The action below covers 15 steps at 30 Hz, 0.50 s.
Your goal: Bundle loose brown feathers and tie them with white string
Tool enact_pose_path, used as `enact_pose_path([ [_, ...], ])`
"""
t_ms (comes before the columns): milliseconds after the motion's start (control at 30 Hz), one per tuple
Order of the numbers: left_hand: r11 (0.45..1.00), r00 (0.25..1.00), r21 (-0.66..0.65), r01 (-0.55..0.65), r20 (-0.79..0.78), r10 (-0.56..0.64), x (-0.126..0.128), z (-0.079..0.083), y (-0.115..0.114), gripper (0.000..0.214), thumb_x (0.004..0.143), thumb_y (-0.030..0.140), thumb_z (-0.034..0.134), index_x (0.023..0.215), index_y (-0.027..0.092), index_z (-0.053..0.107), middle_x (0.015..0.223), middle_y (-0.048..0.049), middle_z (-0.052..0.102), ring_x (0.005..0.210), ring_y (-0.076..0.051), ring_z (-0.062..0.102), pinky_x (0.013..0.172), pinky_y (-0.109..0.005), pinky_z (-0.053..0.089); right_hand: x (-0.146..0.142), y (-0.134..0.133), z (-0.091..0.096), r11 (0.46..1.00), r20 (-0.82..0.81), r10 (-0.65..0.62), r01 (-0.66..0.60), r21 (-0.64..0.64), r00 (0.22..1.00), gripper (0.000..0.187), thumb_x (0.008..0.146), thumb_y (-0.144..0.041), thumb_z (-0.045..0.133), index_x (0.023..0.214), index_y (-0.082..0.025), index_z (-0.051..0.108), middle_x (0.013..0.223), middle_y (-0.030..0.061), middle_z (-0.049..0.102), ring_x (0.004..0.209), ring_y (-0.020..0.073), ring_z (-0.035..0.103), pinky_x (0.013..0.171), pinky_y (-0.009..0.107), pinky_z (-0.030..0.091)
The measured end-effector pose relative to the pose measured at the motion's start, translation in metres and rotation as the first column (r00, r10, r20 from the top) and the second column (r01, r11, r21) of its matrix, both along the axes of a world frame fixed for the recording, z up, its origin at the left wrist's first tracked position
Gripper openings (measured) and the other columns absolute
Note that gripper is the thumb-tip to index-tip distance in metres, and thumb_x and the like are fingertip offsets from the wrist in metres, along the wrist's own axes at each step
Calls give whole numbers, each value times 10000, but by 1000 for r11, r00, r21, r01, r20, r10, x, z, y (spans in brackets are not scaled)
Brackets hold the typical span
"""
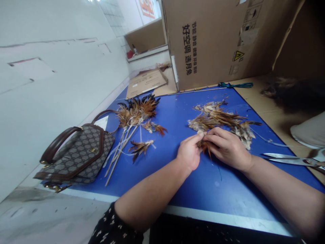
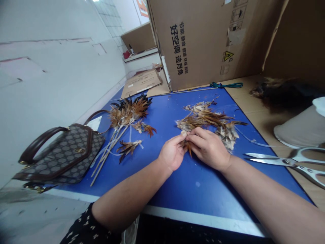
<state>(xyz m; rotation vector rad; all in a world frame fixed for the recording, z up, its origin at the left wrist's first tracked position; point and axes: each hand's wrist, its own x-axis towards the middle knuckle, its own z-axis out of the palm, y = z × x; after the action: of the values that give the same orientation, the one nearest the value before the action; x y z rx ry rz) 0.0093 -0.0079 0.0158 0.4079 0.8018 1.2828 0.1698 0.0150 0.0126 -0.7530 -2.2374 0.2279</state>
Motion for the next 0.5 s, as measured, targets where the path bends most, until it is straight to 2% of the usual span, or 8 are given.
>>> enact_pose_path([
  [167,995,997,99,-33,-60,39,0,2,0,175,729,222,811,864,110,809,912,-107,790,945,-208,728,869,-293,495,-1,2,3,1000,30,6,-5,-25,1000,109,1012,-214,556,1022,-229,663,1016,109,664,907,240,658,795,376,541],
  [367,983,985,154,-100,-127,120,-13,4,7,207,777,307,820,901,141,809,996,-96,787,986,-211,716,893,-314,498,4,3,1,996,75,36,-30,-83,997,100,1017,-223,552,971,-228,641,960,101,655,862,234,637,763,374,519],
  [500,973,971,178,-144,-165,174,-17,-1,12,238,771,338,851,930,165,818,1039,-86,783,1030,-203,706,946,-331,498,6,1,1,992,-45,8,-13,-127,999,86,1012,-258,574,1024,-239,657,981,108,661,882,248,638,784,396,532],
])
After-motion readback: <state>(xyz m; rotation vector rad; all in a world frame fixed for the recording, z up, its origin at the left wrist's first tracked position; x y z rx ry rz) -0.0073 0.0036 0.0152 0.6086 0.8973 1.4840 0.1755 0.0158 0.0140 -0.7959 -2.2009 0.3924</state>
